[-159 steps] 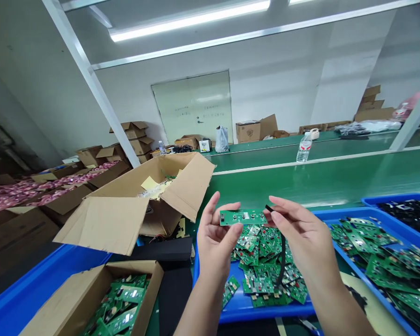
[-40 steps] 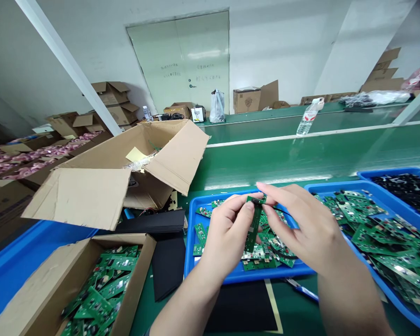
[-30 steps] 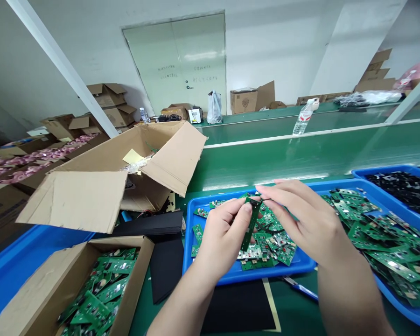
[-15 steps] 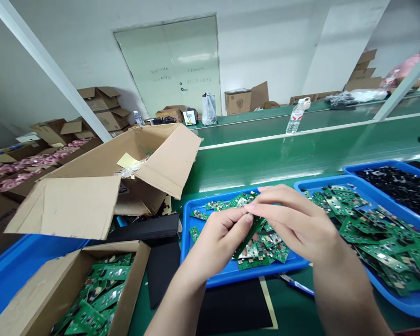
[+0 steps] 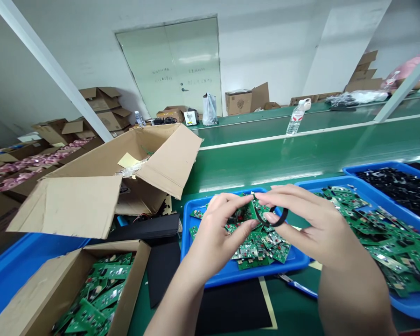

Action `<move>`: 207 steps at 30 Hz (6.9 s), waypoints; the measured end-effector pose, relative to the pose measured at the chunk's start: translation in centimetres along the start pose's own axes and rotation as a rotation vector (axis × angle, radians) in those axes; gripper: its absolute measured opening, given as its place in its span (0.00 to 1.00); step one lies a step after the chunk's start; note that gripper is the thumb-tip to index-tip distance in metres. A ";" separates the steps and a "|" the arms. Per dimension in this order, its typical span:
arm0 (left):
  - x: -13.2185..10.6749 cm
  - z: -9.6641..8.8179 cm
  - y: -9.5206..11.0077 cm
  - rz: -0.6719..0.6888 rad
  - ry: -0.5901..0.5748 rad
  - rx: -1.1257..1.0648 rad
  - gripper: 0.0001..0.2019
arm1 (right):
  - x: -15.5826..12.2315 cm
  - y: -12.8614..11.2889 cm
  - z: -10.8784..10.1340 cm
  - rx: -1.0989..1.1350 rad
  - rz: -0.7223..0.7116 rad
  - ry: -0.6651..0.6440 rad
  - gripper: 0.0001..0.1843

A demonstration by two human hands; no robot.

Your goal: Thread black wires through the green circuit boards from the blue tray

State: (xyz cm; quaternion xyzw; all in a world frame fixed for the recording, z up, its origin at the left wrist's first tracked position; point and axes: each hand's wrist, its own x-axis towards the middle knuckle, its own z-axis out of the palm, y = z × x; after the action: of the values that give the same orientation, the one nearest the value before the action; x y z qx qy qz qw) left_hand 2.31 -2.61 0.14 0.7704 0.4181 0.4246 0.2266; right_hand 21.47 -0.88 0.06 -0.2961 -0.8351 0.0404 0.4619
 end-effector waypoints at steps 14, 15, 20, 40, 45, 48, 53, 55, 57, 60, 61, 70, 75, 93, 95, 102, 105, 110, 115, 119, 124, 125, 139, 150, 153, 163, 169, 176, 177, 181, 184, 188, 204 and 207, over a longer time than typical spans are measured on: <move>0.3 -1.0 -1.3 0.394 0.400 0.204 0.18 | -0.6 0.1 -2.4 0.084 -0.019 -0.227 0.21; 0.3 -0.9 -1.2 0.419 0.403 0.226 0.18 | -0.5 0.0 -2.2 0.128 0.042 -0.180 0.19; 0.4 -0.8 -0.8 0.507 0.406 0.362 0.16 | 0.2 -1.2 0.6 0.416 0.375 -0.124 0.18; 0.4 -0.8 -2.1 0.456 0.252 -0.070 0.23 | 0.8 -0.5 2.5 1.310 0.646 -0.374 0.25; 0.5 -0.9 -2.1 0.443 0.204 -0.149 0.24 | 1.3 -1.2 2.1 1.143 0.698 -0.324 0.26; 0.4 -1.0 -1.9 0.420 0.171 -0.201 0.24 | 1.4 -1.4 2.0 1.064 0.689 -0.303 0.26; 0.2 -0.7 -1.6 0.283 0.129 -0.306 0.22 | 0.8 -1.6 2.6 0.777 0.581 -0.093 0.18; 0.2 -0.5 -1.4 0.226 0.110 -0.395 0.21 | 0.5 -1.7 2.9 0.634 0.524 0.022 0.13; 0.1 -0.3 -1.2 0.182 0.100 -0.457 0.20 | 0.4 -1.8 3.2 0.500 0.475 0.143 0.10; -0.1 -0.3 -0.8 0.114 0.097 -0.420 0.19 | 0.5 -1.7 3.4 0.299 0.350 0.251 0.03; -0.1 -0.3 -0.7 0.089 0.098 -0.383 0.18 | 0.5 -1.7 3.4 0.239 0.295 0.256 0.01; -0.2 -0.3 -0.2 -0.053 0.158 -0.259 0.17 | 0.9 -1.7 2.8 0.040 -0.031 0.229 0.07; -0.1 0.2 -0.1 -0.117 0.195 -0.353 0.15 | 0.9 -1.3 3.1 -0.051 -0.072 0.276 0.07; 0.4 -0.2 0.3 -0.255 -0.079 -0.456 0.17 | 0.8 0.2 2.1 -0.184 -0.139 0.175 0.11; 0.4 -0.4 0.1 -0.292 -0.146 -0.461 0.18 | 0.7 0.5 1.9 -0.163 -0.167 0.126 0.14; 0.5 -1.1 -0.4 -0.331 -0.300 -0.353 0.20 | 0.8 1.0 1.8 -0.097 -0.159 0.021 0.16; 0.6 -1.1 -0.8 -0.243 -0.270 -0.198 0.18 | 0.7 0.6 1.3 0.017 -0.168 0.003 0.15; 0.6 -1.0 -1.8 0.065 -0.032 0.043 0.16 | -0.5 -0.8 -0.9 0.516 -0.154 -0.171 0.10; 0.6 -1.2 -2.1 0.423 0.207 0.189 0.18 | -0.8 1.0 -2.1 0.975 -0.134 -0.054 0.14; 0.6 -1.3 -1.9 0.561 0.262 0.300 0.16 | 0.3 2.5 -1.0 0.840 0.110 0.197 0.10; 0.3 -1.1 -1.9 0.649 0.293 0.424 0.15 | 0.6 0.9 0.2 0.600 0.363 -0.098 0.11; 0.2 -1.0 -1.9 0.661 0.297 0.442 0.15 | 0.7 0.5 0.4 0.622 0.393 -0.166 0.12; 0.5 -0.8 -1.7 0.576 0.380 0.295 0.17 | 1.0 -1.3 2.3 1.026 0.588 -0.220 0.18; 0.7 -0.5 -2.0 0.457 0.249 -0.013 0.17 | 1.0 -0.6 2.2 1.191 0.594 -0.312 0.19; 0.5 -0.2 -2.0 0.367 0.213 -0.115 0.17 | 0.9 -0.8 2.1 1.101 0.568 -0.299 0.19; 0.2 0.7 -1.4 0.096 0.048 -0.205 0.17 | 0.5 -1.1 2.4 0.439 0.390 -0.104 0.21; 0.2 1.0 -0.8 -0.036 0.013 -0.181 0.14 | 0.4 -0.9 2.3 0.243 0.318 -0.171 0.24; 0.2 0.9 -0.9 -0.132 -0.038 -0.229 0.11 | 0.4 -0.9 2.2 0.141 0.229 -0.230 0.28; 0.2 0.9 -0.9 -0.135 -0.032 -0.219 0.10 | 0.4 -0.8 2.3 0.130 0.217 -0.218 0.27; 0.2 1.1 -1.2 -0.107 0.021 -0.177 0.10 | 0.6 -0.7 2.9 0.065 0.150 -0.143 0.27; 0.2 1.5 -1.4 -0.100 0.026 -0.175 0.09 | 0.7 -0.9 3.2 -0.032 0.115 -0.093 0.27; 0.2 2.1 -1.5 -0.134 0.040 -0.196 0.09 | 0.6 -0.7 3.2 -0.163 0.080 -0.055 0.25; 1.3 0.5 -1.7 -0.229 0.419 -0.367 0.09 | 1.4 -0.9 1.2 0.475 0.548 -0.412 0.14; 1.2 0.2 -2.1 -0.226 0.419 -0.227 0.09 | 0.4 -0.9 1.5 0.539 0.624 -0.388 0.11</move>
State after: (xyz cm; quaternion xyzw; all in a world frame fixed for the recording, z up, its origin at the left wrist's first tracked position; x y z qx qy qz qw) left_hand 1.93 -0.45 -0.88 0.5838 0.4888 0.5911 0.2662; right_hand 19.66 -1.12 -0.20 -0.3898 -0.7368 0.4482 0.3230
